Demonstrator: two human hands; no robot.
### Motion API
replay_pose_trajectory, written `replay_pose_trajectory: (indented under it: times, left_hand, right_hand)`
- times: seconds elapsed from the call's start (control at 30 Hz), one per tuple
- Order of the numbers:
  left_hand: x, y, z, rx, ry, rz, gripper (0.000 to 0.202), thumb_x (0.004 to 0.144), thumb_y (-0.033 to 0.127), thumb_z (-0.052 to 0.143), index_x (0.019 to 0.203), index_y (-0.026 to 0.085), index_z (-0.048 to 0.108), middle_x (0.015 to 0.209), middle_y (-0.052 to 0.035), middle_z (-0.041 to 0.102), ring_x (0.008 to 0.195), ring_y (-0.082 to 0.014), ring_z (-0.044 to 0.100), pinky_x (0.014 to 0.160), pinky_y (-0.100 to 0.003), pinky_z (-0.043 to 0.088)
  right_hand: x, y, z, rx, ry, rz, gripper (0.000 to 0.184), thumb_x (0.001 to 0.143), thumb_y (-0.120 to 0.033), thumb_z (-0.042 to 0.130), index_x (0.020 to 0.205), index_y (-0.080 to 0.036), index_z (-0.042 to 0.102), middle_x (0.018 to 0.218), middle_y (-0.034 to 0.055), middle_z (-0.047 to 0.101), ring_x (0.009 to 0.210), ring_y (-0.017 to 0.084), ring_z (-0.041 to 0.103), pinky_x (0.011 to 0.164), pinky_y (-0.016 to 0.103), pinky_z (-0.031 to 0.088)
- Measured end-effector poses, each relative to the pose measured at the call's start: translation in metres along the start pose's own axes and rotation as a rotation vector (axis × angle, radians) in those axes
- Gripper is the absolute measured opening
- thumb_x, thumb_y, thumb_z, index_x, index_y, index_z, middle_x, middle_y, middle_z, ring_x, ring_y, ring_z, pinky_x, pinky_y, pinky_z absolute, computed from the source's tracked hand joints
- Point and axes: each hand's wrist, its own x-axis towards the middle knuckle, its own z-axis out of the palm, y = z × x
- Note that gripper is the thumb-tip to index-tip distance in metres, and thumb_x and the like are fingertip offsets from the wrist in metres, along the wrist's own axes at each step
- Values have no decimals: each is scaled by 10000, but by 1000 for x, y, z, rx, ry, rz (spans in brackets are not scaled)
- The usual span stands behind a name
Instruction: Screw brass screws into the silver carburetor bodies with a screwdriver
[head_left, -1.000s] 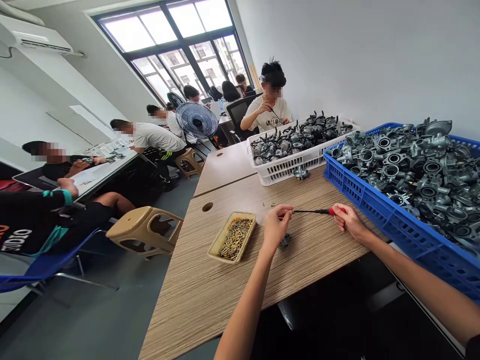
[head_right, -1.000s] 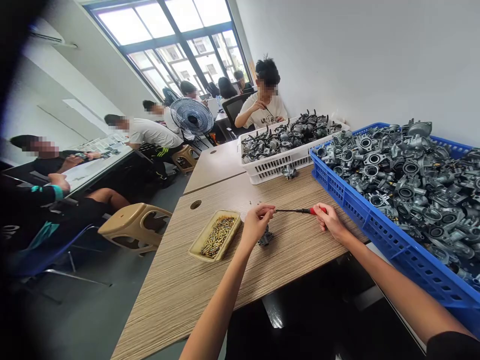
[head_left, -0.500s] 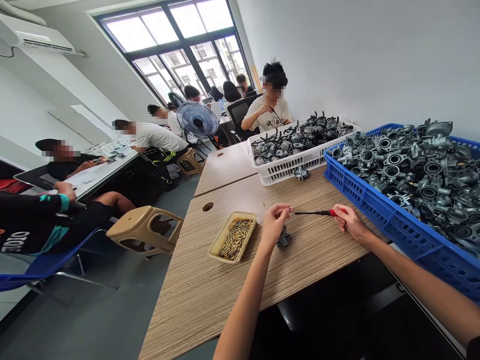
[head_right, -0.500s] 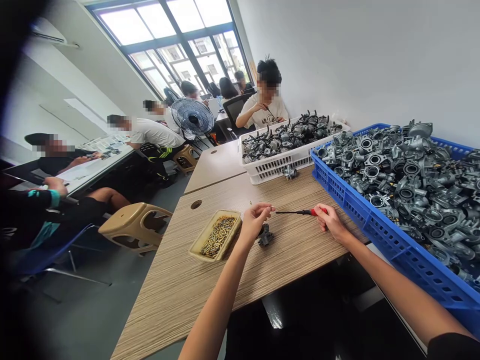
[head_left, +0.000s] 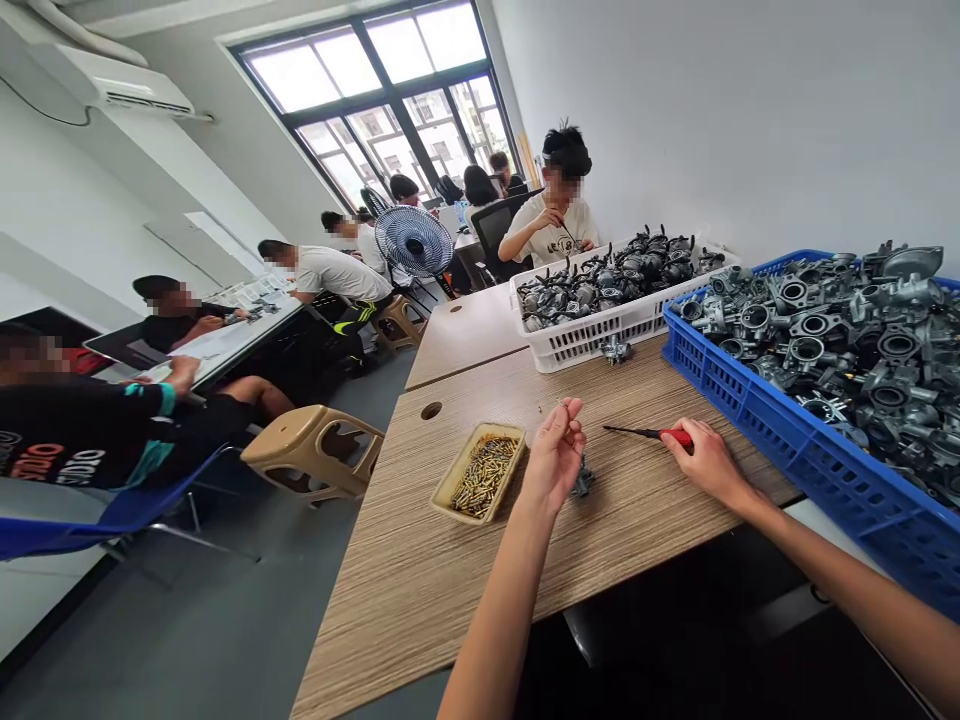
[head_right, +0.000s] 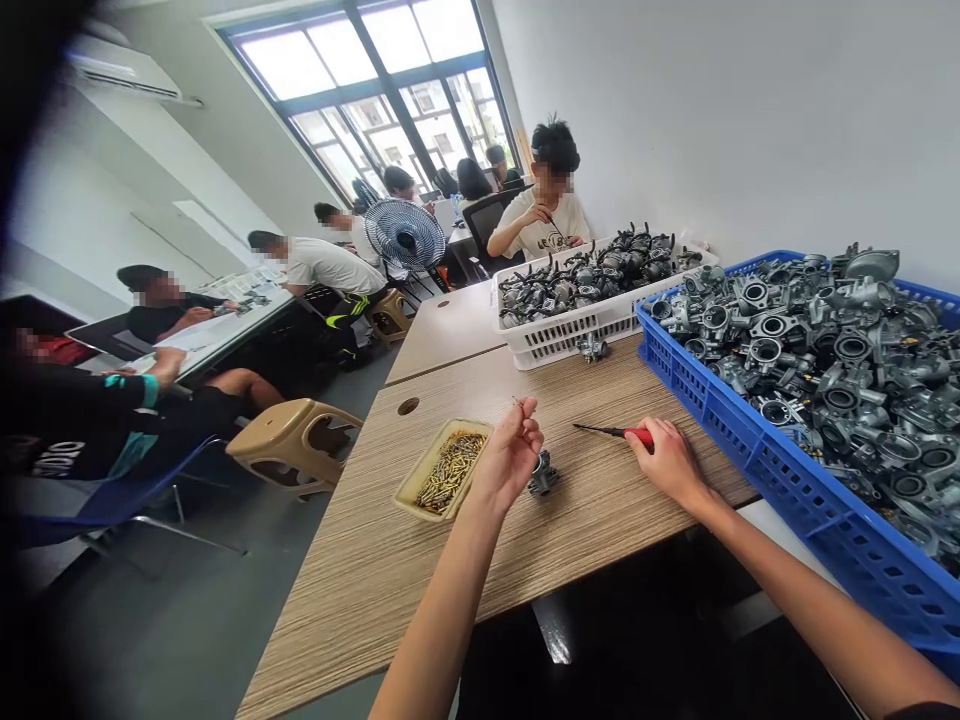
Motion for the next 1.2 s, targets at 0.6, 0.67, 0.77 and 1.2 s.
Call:
replay_pose_trajectory:
  times: [0.6,0.67,0.77,1.2]
  left_hand:
    - [-50,-69,25,854,-138,506,113,957,162,679,960,210,781,992,-64,709,958,-199,653,854,-331,553]
    - [-52,-75,21,902,-147,574,132,961,133,670,981,209,775,1024,-66,710,994,-208,664,899,-356,567]
    - [-56,-77,14,987,-159,677,161,989,144,654,1049,218,783,1093,-79,720,1047,-224,680,939,-390,586]
    - [-86,-69,-12,1208,-133,854,241,1074,233,574,1272,241,712,1109,-84,745,1006,-213,722,918,-359,619]
  right_hand:
    - [-23,-49,22,1164,-450,456,592,778,-776,834,907,-201,779,847,60,699,756,175,594,699,323,485]
    - [-26,-49,25,1266,-468,524,540,735,-696,919,886,-194,791,842,44,692,761,151,577,716,305,472]
    - [-26,-49,23,1309,-486,531,466,720,-609,968,859,-195,806,828,24,681,753,132,554,723,292,456]
    - [-30,-53,22,1137,-510,415,426,736,-586,946,853,-198,812,832,22,704,714,131,554,690,298,463]
